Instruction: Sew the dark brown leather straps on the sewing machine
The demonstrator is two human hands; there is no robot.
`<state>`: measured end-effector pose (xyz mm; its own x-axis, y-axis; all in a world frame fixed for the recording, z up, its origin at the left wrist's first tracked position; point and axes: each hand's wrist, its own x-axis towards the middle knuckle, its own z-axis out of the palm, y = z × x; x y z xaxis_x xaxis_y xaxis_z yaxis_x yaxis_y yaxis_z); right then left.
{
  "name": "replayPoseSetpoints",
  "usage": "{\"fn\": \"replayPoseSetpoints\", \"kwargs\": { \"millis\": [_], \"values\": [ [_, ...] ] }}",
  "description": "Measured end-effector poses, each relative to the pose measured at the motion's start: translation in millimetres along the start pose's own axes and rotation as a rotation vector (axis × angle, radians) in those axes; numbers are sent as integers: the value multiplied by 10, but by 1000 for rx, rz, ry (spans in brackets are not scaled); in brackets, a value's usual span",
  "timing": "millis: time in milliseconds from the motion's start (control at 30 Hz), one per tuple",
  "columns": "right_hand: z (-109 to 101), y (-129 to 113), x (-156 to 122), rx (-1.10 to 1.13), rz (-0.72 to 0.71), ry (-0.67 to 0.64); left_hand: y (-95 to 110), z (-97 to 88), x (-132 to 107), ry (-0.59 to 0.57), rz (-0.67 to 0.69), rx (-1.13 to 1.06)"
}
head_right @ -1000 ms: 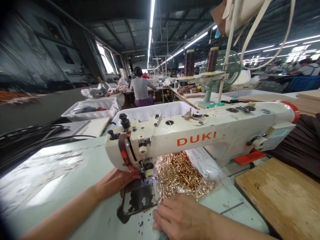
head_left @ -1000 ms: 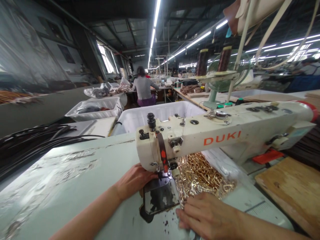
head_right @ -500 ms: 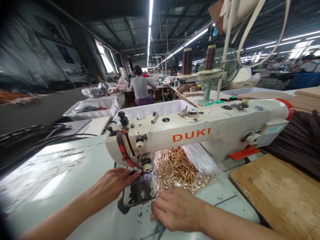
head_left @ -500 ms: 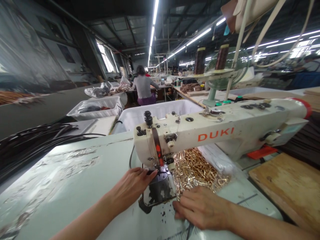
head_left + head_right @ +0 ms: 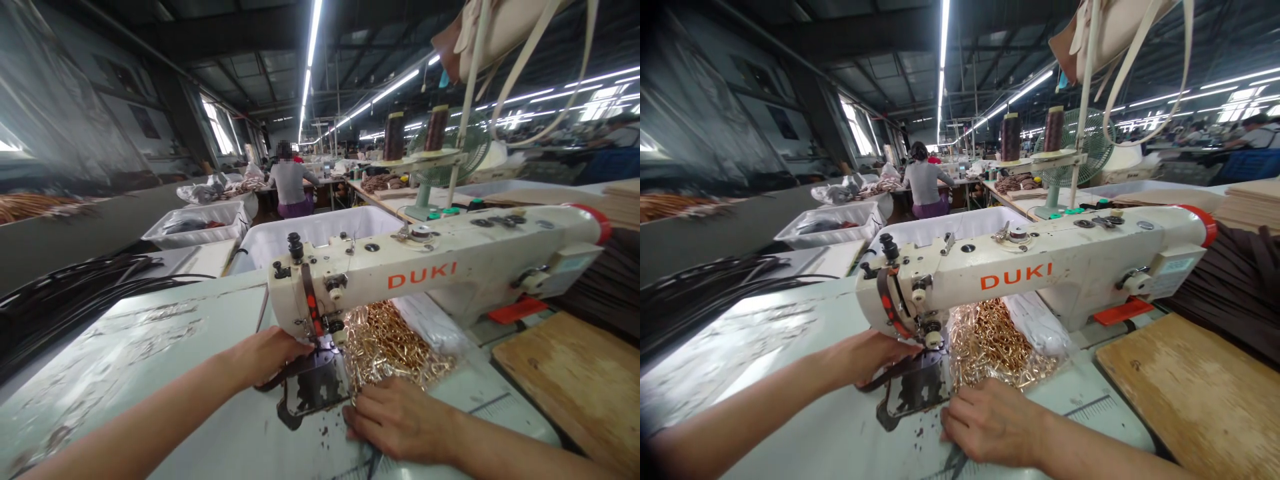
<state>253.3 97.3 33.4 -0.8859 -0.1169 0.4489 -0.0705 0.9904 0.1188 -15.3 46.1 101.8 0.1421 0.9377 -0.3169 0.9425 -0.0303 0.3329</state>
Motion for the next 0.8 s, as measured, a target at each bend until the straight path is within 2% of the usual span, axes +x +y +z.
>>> {"fn": "replayPoseSetpoints", "kwargs": {
  "millis": [133,300,333,400,467,533,667,800],
  "values": [
    [3,-1,-15,-7,2,-15,-74,-73,-13,-184,-95,-170],
    [15,-2,-15,-5,-6,-23,-46,-53,-90,-238,-94,-183],
    [16,-4,-15,-5,-8,-22,-1,-22,-118,-207,-74,-157],
    [16,-7,-19,-12,-12,-28,119,85,-183,-51,-6,-42],
    [17,-9,-23,-23,-14,-34,255,254,-244,153,57,118],
    [22,-5,-26,-32,-13,-43,380,463,-282,273,39,234],
    [33,10,-29,-39,-3,-77,567,797,-276,298,-102,313],
    [36,15,-30,-31,11,-102,671,829,-268,261,-109,359]
  ]
}}
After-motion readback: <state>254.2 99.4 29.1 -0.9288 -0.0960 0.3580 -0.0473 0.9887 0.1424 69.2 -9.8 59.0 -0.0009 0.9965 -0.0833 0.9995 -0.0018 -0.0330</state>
